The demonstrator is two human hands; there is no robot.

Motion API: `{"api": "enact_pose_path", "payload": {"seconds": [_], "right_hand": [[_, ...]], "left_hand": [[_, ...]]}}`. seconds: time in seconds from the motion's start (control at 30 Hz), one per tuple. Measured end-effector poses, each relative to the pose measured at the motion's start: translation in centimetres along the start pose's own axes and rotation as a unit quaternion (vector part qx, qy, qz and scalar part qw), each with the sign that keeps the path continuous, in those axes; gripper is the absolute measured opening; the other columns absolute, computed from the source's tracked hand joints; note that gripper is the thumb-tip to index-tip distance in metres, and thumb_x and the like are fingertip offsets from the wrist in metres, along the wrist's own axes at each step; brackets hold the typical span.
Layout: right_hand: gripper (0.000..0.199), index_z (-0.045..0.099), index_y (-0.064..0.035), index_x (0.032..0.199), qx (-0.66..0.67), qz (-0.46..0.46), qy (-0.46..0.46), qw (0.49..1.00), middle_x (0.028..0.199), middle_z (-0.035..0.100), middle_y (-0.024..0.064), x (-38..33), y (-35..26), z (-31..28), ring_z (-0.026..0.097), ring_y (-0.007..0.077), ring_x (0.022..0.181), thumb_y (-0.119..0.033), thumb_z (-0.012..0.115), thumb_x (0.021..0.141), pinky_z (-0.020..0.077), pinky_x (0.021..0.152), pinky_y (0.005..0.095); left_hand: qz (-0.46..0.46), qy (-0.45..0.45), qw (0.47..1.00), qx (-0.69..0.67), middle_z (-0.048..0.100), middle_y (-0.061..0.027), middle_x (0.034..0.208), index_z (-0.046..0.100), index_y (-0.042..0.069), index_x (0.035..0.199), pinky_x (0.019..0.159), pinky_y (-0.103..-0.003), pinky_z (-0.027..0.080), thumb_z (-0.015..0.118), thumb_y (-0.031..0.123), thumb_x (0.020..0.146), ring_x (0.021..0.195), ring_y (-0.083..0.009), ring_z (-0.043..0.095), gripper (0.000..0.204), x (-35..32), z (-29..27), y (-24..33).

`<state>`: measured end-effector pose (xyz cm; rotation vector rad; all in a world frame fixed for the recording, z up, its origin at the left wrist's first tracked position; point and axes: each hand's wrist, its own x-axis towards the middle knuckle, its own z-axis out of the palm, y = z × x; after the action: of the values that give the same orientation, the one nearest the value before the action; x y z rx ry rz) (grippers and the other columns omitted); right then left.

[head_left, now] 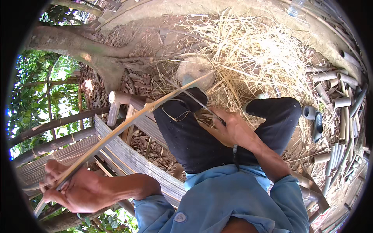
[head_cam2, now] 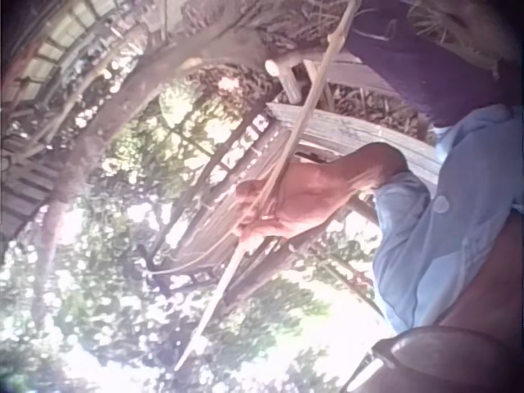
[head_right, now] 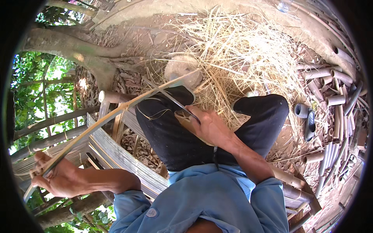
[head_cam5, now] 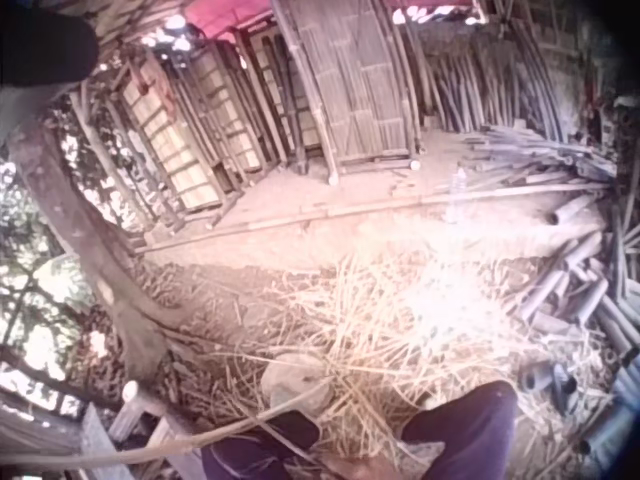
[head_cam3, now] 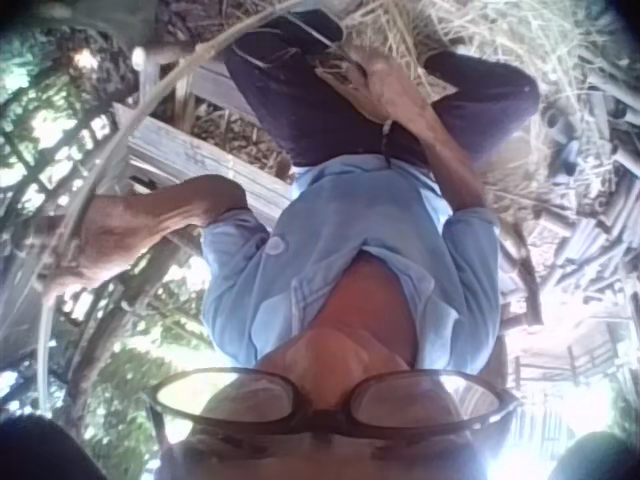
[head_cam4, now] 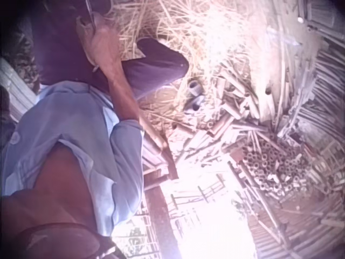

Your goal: The person is shaving a thin strip of bamboo using a large knife, repeatedly pulling the blade along the length of the wood while holding it by hand.

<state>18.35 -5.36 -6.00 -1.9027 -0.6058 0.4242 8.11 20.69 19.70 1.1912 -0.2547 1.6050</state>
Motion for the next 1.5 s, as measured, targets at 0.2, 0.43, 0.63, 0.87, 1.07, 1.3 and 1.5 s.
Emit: {"api": "enact_pose_path", "payload": {"seconds": [0.2,0.43,0.63,0.87,1.07,1.3,1.5], "right_hand": [[0.039,0.060,0.0068,0.125,0.041,-0.032,-0.068,0.996,0.096,0.068,0.0228,0.4,0.1,0.5,0.067,0.0417,0.085,-0.003,0.065,0.088,0.0545,0.077,0.0446],[0.056,0.048,-0.0115,0.148,0.037,-0.045,0.014,0.998,0.098,0.067,0.0232,-0.3,0.6,1.0,0.068,0.0414,0.089,-0.014,0.066,0.095,0.0539,0.080,0.0483],[0.062,0.040,-0.0178,0.155,-0.069,-0.007,-0.023,0.997,0.113,0.067,0.0240,0.2,-0.6,1.1,0.068,0.0435,0.095,-0.017,0.064,0.098,0.0547,0.086,0.0484],[0.043,0.053,-0.0037,0.135,-0.101,-0.057,0.052,0.992,0.092,0.062,0.0168,0.7,-4.0,2.4,0.067,0.0362,0.074,-0.020,0.066,0.097,0.0568,0.069,0.0461],[0.031,0.059,-0.0004,0.113,-0.126,-0.262,0.007,0.957,0.076,0.055,0.0120,-1.6,-11.3,1.3,0.062,0.0217,0.057,-0.013,0.070,0.087,0.0507,0.042,0.0324],[0.026,0.056,-0.0045,0.102,-0.080,-0.175,0.018,0.981,0.070,0.053,0.0142,-0.1,-8.4,2.6,0.063,0.0284,0.052,-0.006,0.066,0.078,0.0521,0.039,0.0388],[0.023,0.056,-0.0047,0.102,-0.068,-0.240,0.023,0.968,0.072,0.057,0.0162,-2.0,-10.0,2.6,0.065,0.0298,0.053,-0.009,0.064,0.081,0.0522,0.040,0.0397]], "left_hand": [[-0.020,-0.213,0.977,0.018,0.035,-0.0025,0.076,0.048,0.002,0.108,0.056,-0.029,0.037,0.049,0.027,0.107,0.068,-0.0128,0.035,0.024,2.0,-2.0,0.9],[0.033,-0.105,0.992,0.059,0.025,0.0032,0.067,0.048,0.006,0.108,0.042,-0.024,0.021,0.046,0.037,0.109,0.053,-0.0086,0.022,0.031,-4.0,1.0,-1.6],[0.016,-0.132,0.991,0.011,0.024,0.0040,0.063,0.048,0.007,0.103,0.040,-0.023,0.022,0.043,0.037,0.110,0.051,-0.0080,0.023,0.031,-5.3,1.4,-1.5],[0.089,-0.055,0.984,0.141,0.032,0.0026,0.063,0.044,0.008,0.106,0.038,-0.024,0.026,0.045,0.034,0.110,0.049,-0.0081,0.026,0.026,-6.8,2.6,-0.9],[0.085,-0.074,0.992,0.054,0.034,0.0013,0.063,0.047,0.005,0.103,0.038,-0.025,0.028,0.049,0.034,0.109,0.047,-0.0099,0.026,0.029,-8.1,2.1,0.0],[0.113,-0.040,0.986,0.115,0.027,0.0031,0.064,0.040,0.008,0.092,0.038,-0.023,0.024,0.052,0.027,0.108,0.048,-0.0083,0.025,0.027,-8.5,3.4,0.6],[0.137,-0.061,0.985,0.082,0.025,0.0040,0.064,0.042,0.006,0.095,0.040,-0.022,0.025,0.052,0.025,0.108,0.050,-0.0076,0.023,0.024,-9.4,2.7,-0.6]]}}
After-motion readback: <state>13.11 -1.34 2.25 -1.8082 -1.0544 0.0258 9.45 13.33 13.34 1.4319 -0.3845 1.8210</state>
